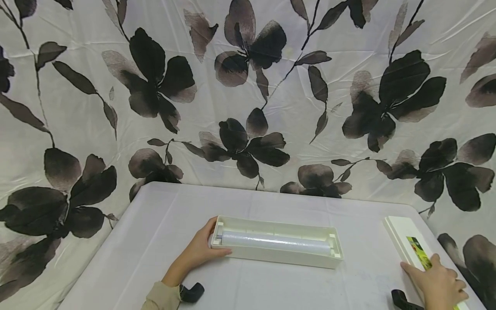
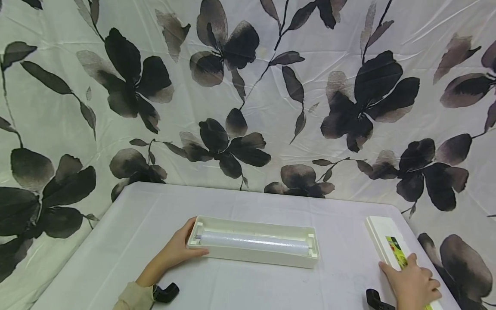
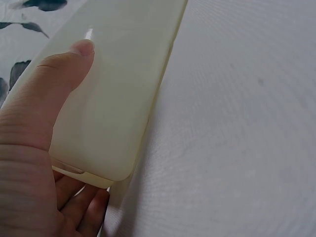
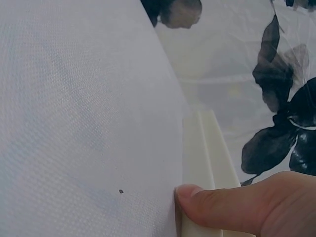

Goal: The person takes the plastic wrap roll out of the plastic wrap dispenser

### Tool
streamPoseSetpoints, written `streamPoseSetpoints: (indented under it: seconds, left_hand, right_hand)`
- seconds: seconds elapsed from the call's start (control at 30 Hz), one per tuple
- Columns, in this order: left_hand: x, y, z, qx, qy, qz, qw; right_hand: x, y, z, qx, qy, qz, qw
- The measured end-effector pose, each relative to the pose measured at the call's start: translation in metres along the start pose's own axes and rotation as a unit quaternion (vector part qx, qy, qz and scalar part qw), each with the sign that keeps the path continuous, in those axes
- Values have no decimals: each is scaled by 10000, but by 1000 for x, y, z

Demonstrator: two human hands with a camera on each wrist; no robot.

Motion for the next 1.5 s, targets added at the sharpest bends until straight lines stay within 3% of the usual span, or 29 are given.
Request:
streamPoseSetpoints:
  seconds: [0.23,0.37,0.8,1.13,1.5]
  left_hand:
    - [-34,5,-10,40,-34,-9,10000]
    - [-38,5,-12,29,-85,-25,10000]
    - [-39,4,-16,26,-62,-71,10000]
    - [-2,-4,-9,-19,67,12,10000]
    - [-3,-5,-13,-2,-14,-24,10000]
  right_hand:
    - [-4,-2,4,46,-3,0,10000]
    - [-6,-2,3,14,51,56,10000]
    - [-8,3,3,-339,317,566,9973]
    - [-3,14,-1,-587,402,1104,9913]
    - [5,23,-5,-534,604,1402,9868]
Point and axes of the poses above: each hand's wrist, its own z-axis towards the middle knuckle, its own y-axis out of the back of the hand, x = y × z, the point moved 2 cm from there along z, towards the middle knuckle, and after that the axes turned 2 degrees about y, right-handed, at the moved point
